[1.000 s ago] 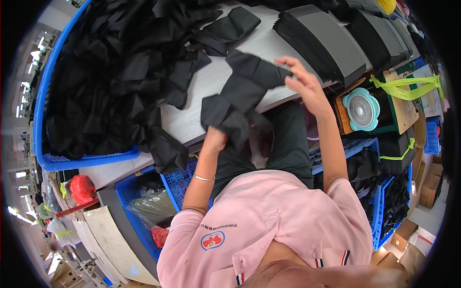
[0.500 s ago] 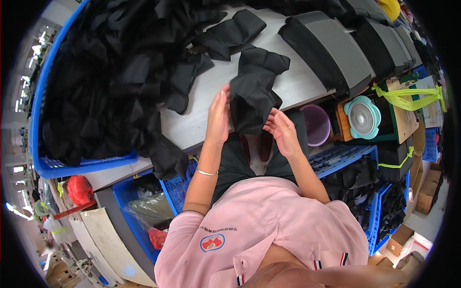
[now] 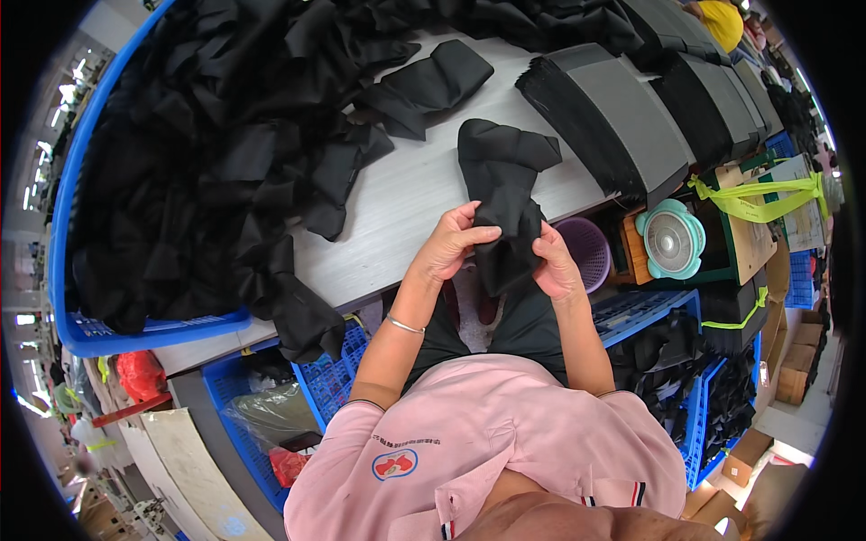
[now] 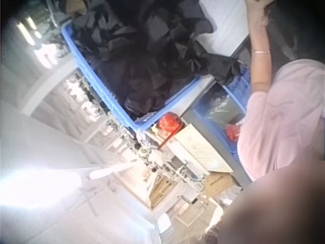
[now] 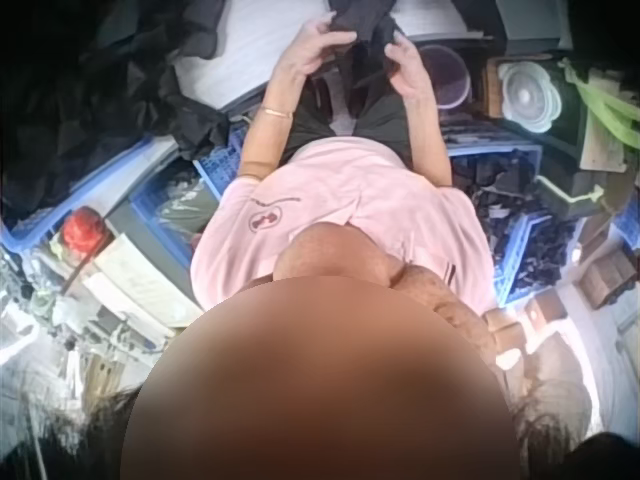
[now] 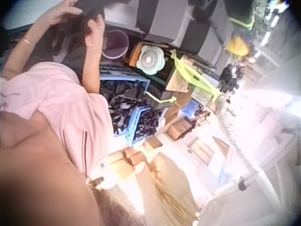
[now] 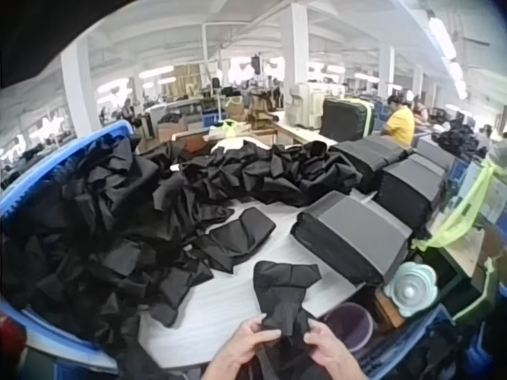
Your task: Folding and inspecting black fabric components at a factory workstation.
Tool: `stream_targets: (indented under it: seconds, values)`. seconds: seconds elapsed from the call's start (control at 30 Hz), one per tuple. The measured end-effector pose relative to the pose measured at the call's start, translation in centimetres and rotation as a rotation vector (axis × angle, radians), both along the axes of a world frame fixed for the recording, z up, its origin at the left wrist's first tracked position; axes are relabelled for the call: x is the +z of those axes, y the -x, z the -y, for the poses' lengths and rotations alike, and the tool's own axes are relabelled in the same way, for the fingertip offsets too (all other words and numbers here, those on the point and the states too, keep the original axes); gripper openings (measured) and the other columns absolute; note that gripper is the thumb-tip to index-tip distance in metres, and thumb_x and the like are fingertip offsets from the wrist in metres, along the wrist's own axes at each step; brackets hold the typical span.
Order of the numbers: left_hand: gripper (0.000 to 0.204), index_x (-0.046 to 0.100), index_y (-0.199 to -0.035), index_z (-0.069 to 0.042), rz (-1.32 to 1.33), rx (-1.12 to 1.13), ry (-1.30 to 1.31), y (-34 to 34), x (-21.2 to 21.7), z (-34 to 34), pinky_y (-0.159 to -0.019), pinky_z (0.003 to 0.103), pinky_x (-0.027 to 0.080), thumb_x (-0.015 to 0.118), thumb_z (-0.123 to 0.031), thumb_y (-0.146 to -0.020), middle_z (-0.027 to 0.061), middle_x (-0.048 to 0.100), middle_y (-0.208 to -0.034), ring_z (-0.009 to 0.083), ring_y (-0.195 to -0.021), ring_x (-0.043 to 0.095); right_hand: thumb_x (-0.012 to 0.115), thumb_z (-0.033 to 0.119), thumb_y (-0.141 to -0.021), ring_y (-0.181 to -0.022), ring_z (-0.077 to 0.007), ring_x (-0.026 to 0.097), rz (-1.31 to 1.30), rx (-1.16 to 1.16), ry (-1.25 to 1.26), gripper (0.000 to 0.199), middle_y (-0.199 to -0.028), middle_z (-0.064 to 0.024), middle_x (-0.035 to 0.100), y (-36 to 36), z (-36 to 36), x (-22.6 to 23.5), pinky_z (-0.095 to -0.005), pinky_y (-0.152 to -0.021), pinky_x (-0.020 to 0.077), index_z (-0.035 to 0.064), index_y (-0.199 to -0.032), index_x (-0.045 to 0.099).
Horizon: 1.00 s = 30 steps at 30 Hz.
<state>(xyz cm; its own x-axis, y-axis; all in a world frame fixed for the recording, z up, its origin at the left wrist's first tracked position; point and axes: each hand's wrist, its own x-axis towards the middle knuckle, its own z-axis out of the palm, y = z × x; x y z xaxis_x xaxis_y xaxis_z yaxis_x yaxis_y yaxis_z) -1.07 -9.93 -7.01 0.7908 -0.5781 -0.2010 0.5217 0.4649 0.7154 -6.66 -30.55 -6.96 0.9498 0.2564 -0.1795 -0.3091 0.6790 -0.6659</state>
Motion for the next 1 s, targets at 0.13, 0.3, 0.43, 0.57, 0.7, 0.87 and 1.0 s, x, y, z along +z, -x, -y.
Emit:
stream_targets:
  seconds: [0.13,0.3,0.43,0.57,0.7,0.87,1.0]
  values:
    - [0.039,0.064,-0.121,-0.004,0.016,0.003,0.071,0.5,1.0,0.1,-0.089,0.027,0.052,0.075,-0.003,-0.084,0.0052,0.068,-0.114,0.0119,-0.1,0.065,0.073,0.006,-0.086,-0.093,-0.0105,0.068,-0.024,-0.064,0.184,0.031,-0.106,-0.0043,0.07,-1.2,0.1,0.2,-0.0235,-0.083,0.0528,0.0054,-0.116,0.063]
    - [0.032,0.066,-0.112,-0.006,-0.288,-0.024,0.239,0.4,0.4,0.1,-0.086,0.025,0.052,0.078,-0.005,-0.082,0.0022,0.069,-0.107,0.0107,-0.095,0.066,0.069,0.001,-0.085,-0.07,-0.0062,0.062,-0.041,-0.216,0.43,0.018,-0.085,0.003,0.068,-1.2,-0.9,0.3,-0.0188,-0.06,0.0443,0.0028,-0.102,0.063]
    - [0.02,0.067,-0.099,-0.008,-0.014,-0.094,0.036,0.6,-0.9,1.3,-0.077,0.022,0.051,0.077,-0.003,-0.083,0.0001,0.068,-0.098,0.0084,-0.085,0.064,0.067,0.005,-0.081,-0.062,-0.0243,0.063,0.322,-0.323,1.406,0.021,-0.07,-0.0154,0.06,-0.1,-2.7,0.8,-0.0361,-0.059,0.047,0.0052,-0.101,0.061]
    - [0.01,0.063,-0.087,-0.006,0.66,0.647,-0.749,0.4,0.3,1.0,-0.064,0.019,0.044,0.07,0.001,-0.087,-0.0049,0.06,-0.079,0.0015,-0.07,0.052,0.06,0.001,-0.083,-0.06,-0.0275,0.061,0.284,-0.732,1.387,0.016,-0.069,-0.0144,0.059,-1.1,-1.5,1.5,-0.0365,-0.059,0.0468,0.0039,-0.099,0.059]
    - [0.007,0.062,-0.093,-0.003,0.432,0.726,-0.713,-0.7,-0.6,-0.1,-0.061,0.022,0.045,0.068,-0.002,-0.089,-0.0023,0.06,-0.08,0.0047,-0.067,0.053,0.061,0.009,-0.096,-0.06,-0.0072,0.059,0.086,-0.553,0.895,0.013,-0.075,-0.0034,0.064,-1.9,0.8,0.5,-0.0247,-0.061,0.0489,0.0016,-0.106,0.056]
    - [0.016,0.062,-0.1,-0.001,0.141,0.549,-0.325,0.6,-0.2,0.0,-0.059,0.021,0.045,0.072,-0.005,-0.089,-0.0029,0.061,-0.08,0.0039,-0.067,0.053,0.065,0.013,-0.097,-0.069,-0.01,0.066,0.065,-0.405,0.701,0.018,-0.084,-0.0051,0.067,-1.1,-1.4,0.8,-0.0239,-0.064,0.05,-0.0005,-0.107,0.058]
    - [0.024,0.06,-0.107,0.0,0.383,0.561,-0.444,1.2,-0.6,-0.2,-0.059,0.02,0.047,0.074,-0.002,-0.087,-0.0004,0.063,-0.087,0.0037,-0.066,0.056,0.07,0.011,-0.091,-0.067,-0.0088,0.061,0.144,-0.407,0.914,0.022,-0.079,-0.0017,0.062,-1.3,-3.3,1.2,-0.0241,-0.064,0.0486,-0.0014,-0.108,0.061]
